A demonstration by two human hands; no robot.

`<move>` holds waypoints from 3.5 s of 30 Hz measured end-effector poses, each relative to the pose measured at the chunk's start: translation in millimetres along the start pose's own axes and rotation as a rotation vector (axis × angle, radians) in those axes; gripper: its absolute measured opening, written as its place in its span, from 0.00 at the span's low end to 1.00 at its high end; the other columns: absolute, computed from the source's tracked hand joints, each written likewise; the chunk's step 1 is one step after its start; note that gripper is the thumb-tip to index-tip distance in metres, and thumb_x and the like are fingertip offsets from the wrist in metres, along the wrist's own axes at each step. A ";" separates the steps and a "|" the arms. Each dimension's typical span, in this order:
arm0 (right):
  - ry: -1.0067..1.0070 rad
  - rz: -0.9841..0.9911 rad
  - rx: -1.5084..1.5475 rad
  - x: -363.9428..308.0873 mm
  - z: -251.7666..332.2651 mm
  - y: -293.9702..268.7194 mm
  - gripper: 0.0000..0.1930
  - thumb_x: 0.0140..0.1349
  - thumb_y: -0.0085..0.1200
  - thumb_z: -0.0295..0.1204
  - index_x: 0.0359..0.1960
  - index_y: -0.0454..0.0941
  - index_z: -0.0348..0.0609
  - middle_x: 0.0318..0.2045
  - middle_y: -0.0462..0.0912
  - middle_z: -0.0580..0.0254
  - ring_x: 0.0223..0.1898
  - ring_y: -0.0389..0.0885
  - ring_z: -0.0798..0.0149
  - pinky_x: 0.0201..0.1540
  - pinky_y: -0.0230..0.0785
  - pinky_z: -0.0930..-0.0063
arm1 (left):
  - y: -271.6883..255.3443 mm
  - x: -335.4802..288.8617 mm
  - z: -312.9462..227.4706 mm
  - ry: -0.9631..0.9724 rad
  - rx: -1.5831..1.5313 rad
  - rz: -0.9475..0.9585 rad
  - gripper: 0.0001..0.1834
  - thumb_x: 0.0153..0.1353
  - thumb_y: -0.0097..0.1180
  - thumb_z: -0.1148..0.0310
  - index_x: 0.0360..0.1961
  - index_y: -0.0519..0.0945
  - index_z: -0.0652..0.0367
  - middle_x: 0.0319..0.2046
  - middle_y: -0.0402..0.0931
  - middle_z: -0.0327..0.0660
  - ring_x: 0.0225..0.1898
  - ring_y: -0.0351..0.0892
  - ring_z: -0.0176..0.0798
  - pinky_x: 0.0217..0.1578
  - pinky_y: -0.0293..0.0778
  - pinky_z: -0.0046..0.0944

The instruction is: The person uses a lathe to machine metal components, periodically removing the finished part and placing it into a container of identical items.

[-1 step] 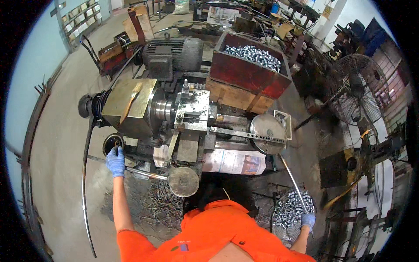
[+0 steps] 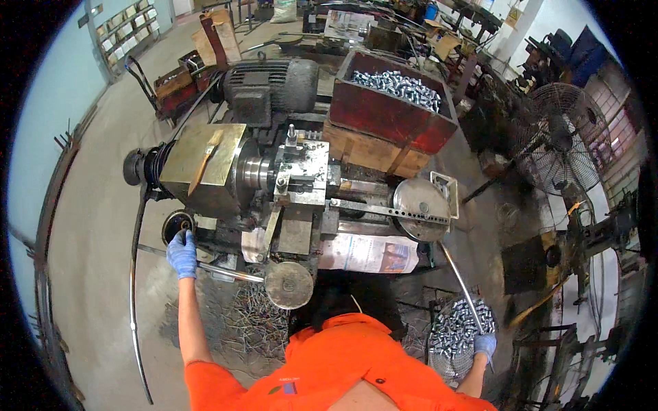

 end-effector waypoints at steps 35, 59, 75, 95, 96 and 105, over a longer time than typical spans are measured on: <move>-0.762 -0.494 0.102 55.6 346.1 -53.9 0.37 0.49 0.54 0.51 0.57 0.63 0.42 0.58 0.64 0.48 0.60 0.60 0.52 0.65 0.43 0.56 | -1.3 -53.6 127.9 -0.417 -0.713 -0.126 0.13 0.60 0.50 0.63 0.35 0.78 0.63 0.20 0.76 0.41 0.20 0.74 0.33 0.22 0.71 0.33; -1.022 -0.172 0.576 -65.8 376.8 -143.0 0.15 0.49 0.61 0.40 0.26 0.81 0.37 0.24 0.81 0.52 0.27 0.80 0.55 0.34 0.71 0.68 | 164.8 -96.7 130.6 0.101 0.493 0.578 0.17 0.50 0.51 0.51 0.30 0.82 0.50 0.31 0.80 0.46 0.35 0.79 0.50 0.35 0.74 0.46; -1.862 -0.111 0.052 -408.7 692.1 -187.9 0.26 0.50 0.48 0.56 0.30 0.82 0.46 0.31 0.80 0.52 0.36 0.76 0.50 0.46 0.62 0.56 | -195.4 -9.0 183.8 -0.430 0.220 0.012 0.23 0.57 0.49 0.47 0.38 0.79 0.57 0.36 0.78 0.52 0.37 0.78 0.50 0.35 0.72 0.44; -1.814 0.094 0.188 -394.8 702.9 -163.3 0.25 0.50 0.49 0.54 0.27 0.80 0.41 0.24 0.80 0.49 0.29 0.78 0.47 0.37 0.70 0.56 | -67.6 -12.8 116.9 -0.457 -0.294 0.343 0.19 0.49 0.62 0.61 0.30 0.70 0.64 0.17 0.69 0.41 0.10 0.71 0.36 0.06 0.62 0.34; -1.830 0.083 0.220 -396.4 702.5 -164.9 0.25 0.49 0.50 0.54 0.27 0.80 0.41 0.24 0.80 0.49 0.29 0.78 0.47 0.37 0.70 0.56 | -68.0 -11.4 115.6 -0.420 -0.282 0.339 0.19 0.49 0.62 0.61 0.31 0.70 0.64 0.17 0.69 0.41 0.10 0.71 0.36 0.06 0.62 0.34; -1.759 0.134 0.208 -391.9 701.3 -166.4 0.24 0.49 0.52 0.54 0.29 0.79 0.42 0.25 0.80 0.50 0.30 0.79 0.48 0.37 0.70 0.58 | -77.3 -15.7 114.5 -0.375 -0.222 0.256 0.17 0.50 0.60 0.62 0.29 0.70 0.64 0.15 0.68 0.41 0.09 0.71 0.36 0.05 0.62 0.34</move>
Point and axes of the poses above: each hand's wrist, its own x-axis towards the middle knuckle, its own y-axis out of the palm, z = x × y, the point moved 10 cm from there along x, towards the middle knuckle
